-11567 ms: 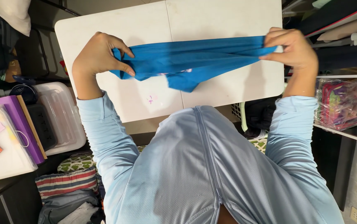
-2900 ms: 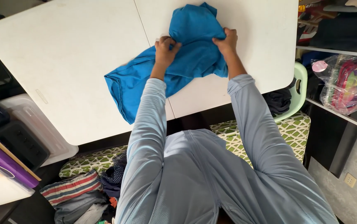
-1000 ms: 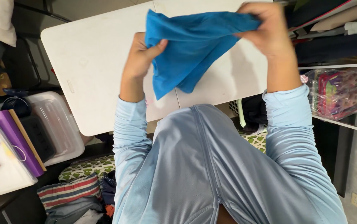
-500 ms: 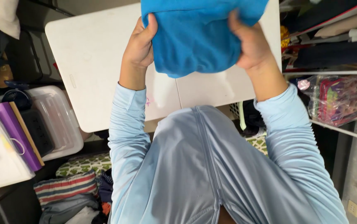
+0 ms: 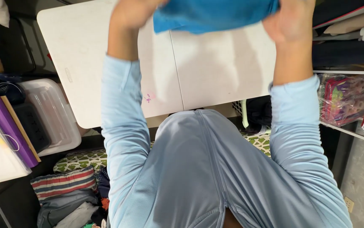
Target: The person folds several pieces of clothing one by one on a white folding table. They pick up a blue t-shirt, a dark purple t-shirt, and a black t-shirt from a laundry basket, unfold each, fold them neatly, and place them in a stack on the table.
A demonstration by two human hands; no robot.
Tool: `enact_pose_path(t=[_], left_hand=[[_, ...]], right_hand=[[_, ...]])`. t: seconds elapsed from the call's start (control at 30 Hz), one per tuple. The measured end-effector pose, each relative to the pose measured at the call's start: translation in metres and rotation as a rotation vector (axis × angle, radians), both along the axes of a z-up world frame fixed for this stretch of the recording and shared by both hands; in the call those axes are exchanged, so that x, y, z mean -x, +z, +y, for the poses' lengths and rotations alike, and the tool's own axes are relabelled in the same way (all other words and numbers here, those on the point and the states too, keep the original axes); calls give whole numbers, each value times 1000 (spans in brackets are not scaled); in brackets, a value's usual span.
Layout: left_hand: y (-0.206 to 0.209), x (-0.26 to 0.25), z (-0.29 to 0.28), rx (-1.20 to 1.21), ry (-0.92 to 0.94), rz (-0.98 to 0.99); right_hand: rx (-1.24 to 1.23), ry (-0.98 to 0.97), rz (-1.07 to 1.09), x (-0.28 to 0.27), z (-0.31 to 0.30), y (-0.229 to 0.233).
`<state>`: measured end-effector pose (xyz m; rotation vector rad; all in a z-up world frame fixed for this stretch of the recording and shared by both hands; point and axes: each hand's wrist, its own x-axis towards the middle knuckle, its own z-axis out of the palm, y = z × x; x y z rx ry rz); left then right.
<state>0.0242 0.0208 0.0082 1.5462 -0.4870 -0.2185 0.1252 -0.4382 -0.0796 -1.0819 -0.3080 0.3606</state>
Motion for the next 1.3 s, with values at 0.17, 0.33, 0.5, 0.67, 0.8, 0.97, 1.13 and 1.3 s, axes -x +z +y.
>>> enact_pose_path(t=[0.17, 0.33, 0.5, 0.67, 0.8, 0.97, 1.13, 1.3], left_hand=[[-58, 80, -10, -1, -189, -136], [-160, 186, -48, 248, -283, 255], [-242, 239, -78, 288, -179, 528], [-285, 229, -83, 119, 79, 962], [-309, 169, -77, 466, 372, 1102], [-335, 153, -95, -66, 572, 985], [-330, 164, -100, 426, 575, 1013], [-299, 204, -87, 359, 369, 678]], right_hand=[[481, 167, -283, 134, -53, -49], [955, 319, 441, 239, -32, -107], [809, 392, 408, 271, 1, -134], [706, 277, 669, 213, 31, -126], [113, 77, 839, 151, 85, -136], [605, 89, 786, 177, 144, -162], [430, 10, 792, 193, 137, -172], [521, 146, 419, 220, 80, -159]])
